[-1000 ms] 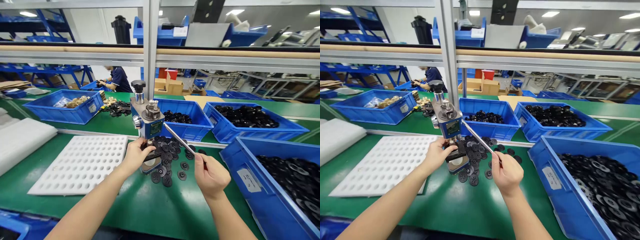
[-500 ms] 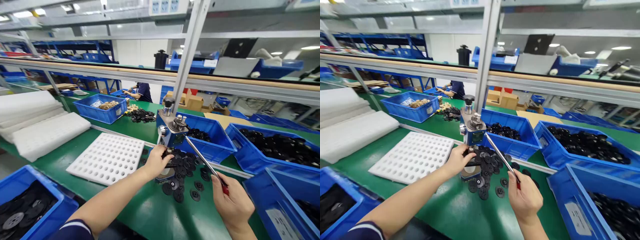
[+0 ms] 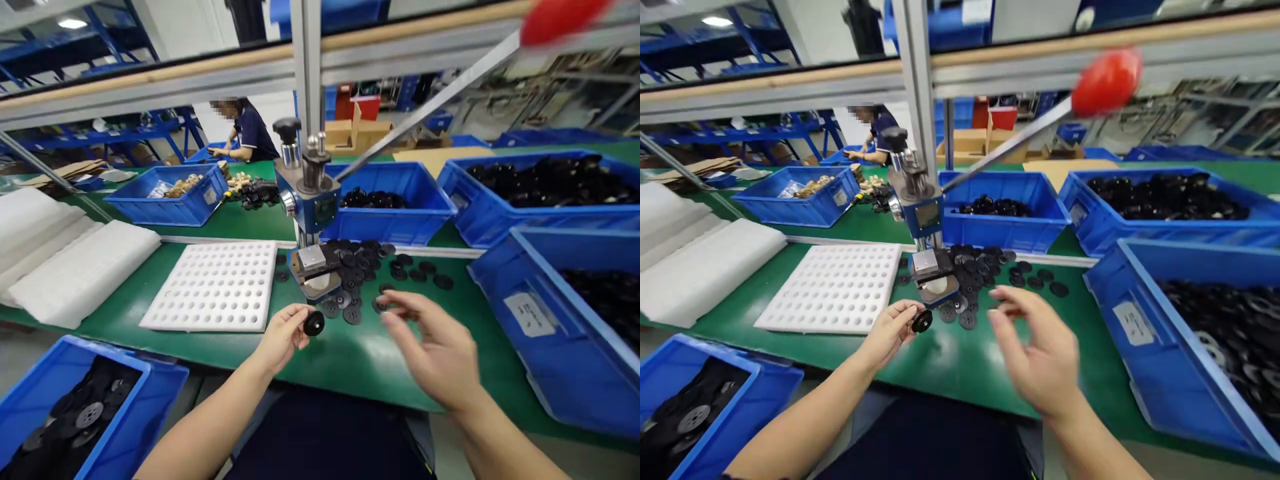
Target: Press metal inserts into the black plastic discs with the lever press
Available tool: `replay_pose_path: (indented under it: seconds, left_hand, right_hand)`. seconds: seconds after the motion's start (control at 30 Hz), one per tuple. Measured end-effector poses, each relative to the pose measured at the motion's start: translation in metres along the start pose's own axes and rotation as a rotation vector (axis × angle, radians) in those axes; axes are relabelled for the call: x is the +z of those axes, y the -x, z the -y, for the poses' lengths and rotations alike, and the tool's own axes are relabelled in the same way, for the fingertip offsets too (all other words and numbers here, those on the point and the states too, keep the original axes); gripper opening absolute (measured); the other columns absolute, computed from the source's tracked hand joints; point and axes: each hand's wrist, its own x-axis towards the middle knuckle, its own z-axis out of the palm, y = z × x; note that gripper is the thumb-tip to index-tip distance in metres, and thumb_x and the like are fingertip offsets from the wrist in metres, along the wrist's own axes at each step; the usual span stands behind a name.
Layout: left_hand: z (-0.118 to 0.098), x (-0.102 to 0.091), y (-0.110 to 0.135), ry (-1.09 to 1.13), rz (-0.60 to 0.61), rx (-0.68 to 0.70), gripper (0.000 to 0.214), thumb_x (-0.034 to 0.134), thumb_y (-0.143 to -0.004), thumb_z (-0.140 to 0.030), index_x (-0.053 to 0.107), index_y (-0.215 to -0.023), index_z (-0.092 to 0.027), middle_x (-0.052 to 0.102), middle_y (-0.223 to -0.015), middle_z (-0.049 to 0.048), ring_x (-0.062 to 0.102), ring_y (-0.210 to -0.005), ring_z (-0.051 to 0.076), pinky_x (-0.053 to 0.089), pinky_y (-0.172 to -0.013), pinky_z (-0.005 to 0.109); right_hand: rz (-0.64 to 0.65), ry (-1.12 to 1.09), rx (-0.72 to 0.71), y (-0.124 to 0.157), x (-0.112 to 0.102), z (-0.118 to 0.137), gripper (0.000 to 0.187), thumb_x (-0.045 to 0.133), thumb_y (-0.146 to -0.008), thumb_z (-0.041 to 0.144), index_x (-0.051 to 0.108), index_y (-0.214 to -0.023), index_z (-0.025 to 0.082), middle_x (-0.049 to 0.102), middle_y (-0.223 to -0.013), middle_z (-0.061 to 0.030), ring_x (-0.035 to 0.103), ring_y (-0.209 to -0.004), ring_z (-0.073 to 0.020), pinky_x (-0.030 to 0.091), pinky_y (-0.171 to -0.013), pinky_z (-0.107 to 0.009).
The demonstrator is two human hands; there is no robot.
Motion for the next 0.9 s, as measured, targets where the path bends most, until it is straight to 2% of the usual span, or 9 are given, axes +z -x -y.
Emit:
replay_pose_path:
  seconds: [0.07,0.13,0.27,0.4,0.53,0.63,0.73,0.83,0.9]
  left_hand:
    - [0.011,-0.003,0.015,0.201,0.009,-0.184,0.038,0.079,-0.073,-0.047,0.068,-0.088,-0.014,0.056,-0.065,-0.0008,0.042,-0.047,0.007,0.028,-0.041,0.019]
    - [0.021,-0.004,0.023,0.339,0.014,-0.305,0.038,0.086,-0.067,-0.040,0.068,-0.085,-0.013,0.055,-0.064,-0.0012,0.044,-0.048,0.006,0.026,-0.039,0.017]
    - [0.029,-0.004,0.027,0.424,0.061,-0.392,0.032,0.086,-0.069,-0.031,0.068,-0.086,-0.011,0.054,-0.063,-0.0013,0.045,-0.048,0.005,0.026,-0.039,0.015]
    - [0.028,-0.002,0.027,0.393,0.079,-0.393,0.030,0.084,-0.072,-0.031,0.068,-0.087,-0.010,0.055,-0.064,-0.0009,0.046,-0.049,0.005,0.027,-0.040,0.015]
    - [0.025,0.004,0.026,0.309,0.068,-0.370,0.038,0.086,-0.069,-0.039,0.068,-0.086,-0.011,0.057,-0.064,-0.0015,0.046,-0.048,0.005,0.030,-0.040,0.015]
    - [0.020,0.010,0.027,0.170,-0.005,-0.292,0.045,0.086,-0.066,-0.049,0.068,-0.086,-0.013,0.057,-0.061,-0.0031,0.046,-0.044,0.005,0.033,-0.041,0.017]
    - [0.023,0.017,0.030,0.036,0.003,-0.216,0.045,0.084,-0.065,-0.052,0.065,-0.083,-0.016,0.056,-0.056,-0.0051,0.048,-0.043,0.007,0.037,-0.042,0.019]
    - [0.041,0.022,0.029,-0.027,0.051,-0.175,0.045,0.083,-0.065,-0.053,0.062,-0.083,-0.017,0.056,-0.055,-0.0057,0.051,-0.043,0.008,0.038,-0.042,0.019]
    - [0.057,0.018,0.023,-0.061,0.046,-0.138,0.046,0.081,-0.067,-0.051,0.061,-0.091,-0.017,0.059,-0.060,-0.0048,0.054,-0.046,0.009,0.039,-0.043,0.019]
  right_hand:
    - [0.149,-0.147,0.116,0.017,0.025,0.007,0.027,0.056,-0.095,0.029,0.066,-0.118,0.020,0.072,-0.099,-0.0075,0.068,-0.080,-0.0153,0.058,-0.074,-0.029]
    - [0.243,-0.255,0.202,0.031,0.046,0.012,0.022,0.057,-0.095,0.029,0.069,-0.111,0.019,0.072,-0.091,-0.0056,0.066,-0.075,-0.0133,0.057,-0.072,-0.026]
    - [0.346,-0.365,0.282,0.045,0.065,0.019,0.019,0.057,-0.094,0.029,0.069,-0.104,0.019,0.071,-0.088,-0.0043,0.064,-0.072,-0.0119,0.055,-0.069,-0.024]
    - [0.430,-0.435,0.332,0.045,0.067,0.024,0.017,0.056,-0.093,0.026,0.068,-0.102,0.019,0.070,-0.088,-0.0037,0.062,-0.071,-0.0109,0.052,-0.068,-0.024]
    - [0.488,-0.489,0.391,0.043,0.066,0.026,0.018,0.057,-0.091,0.026,0.065,-0.104,0.018,0.068,-0.084,-0.0020,0.060,-0.069,-0.0100,0.048,-0.064,-0.022]
    - [0.511,-0.519,0.428,0.039,0.066,0.028,0.024,0.056,-0.091,0.031,0.062,-0.110,0.018,0.066,-0.078,-0.0012,0.057,-0.064,-0.0101,0.046,-0.059,-0.022]
    - [0.564,-0.509,0.437,0.038,0.068,0.028,0.035,0.060,-0.088,0.041,0.060,-0.115,0.019,0.064,-0.072,0.0001,0.054,-0.059,-0.0107,0.044,-0.054,-0.022]
    - [0.699,-0.467,0.417,0.038,0.069,0.009,0.038,0.067,-0.081,0.050,0.065,-0.103,0.019,0.061,-0.065,0.0018,0.053,-0.056,-0.0104,0.042,-0.052,-0.021]
    - [0.785,-0.427,0.418,0.033,0.067,-0.017,0.038,0.069,-0.077,0.054,0.066,-0.093,0.019,0.059,-0.061,0.0029,0.052,-0.054,-0.0099,0.041,-0.050,-0.020]
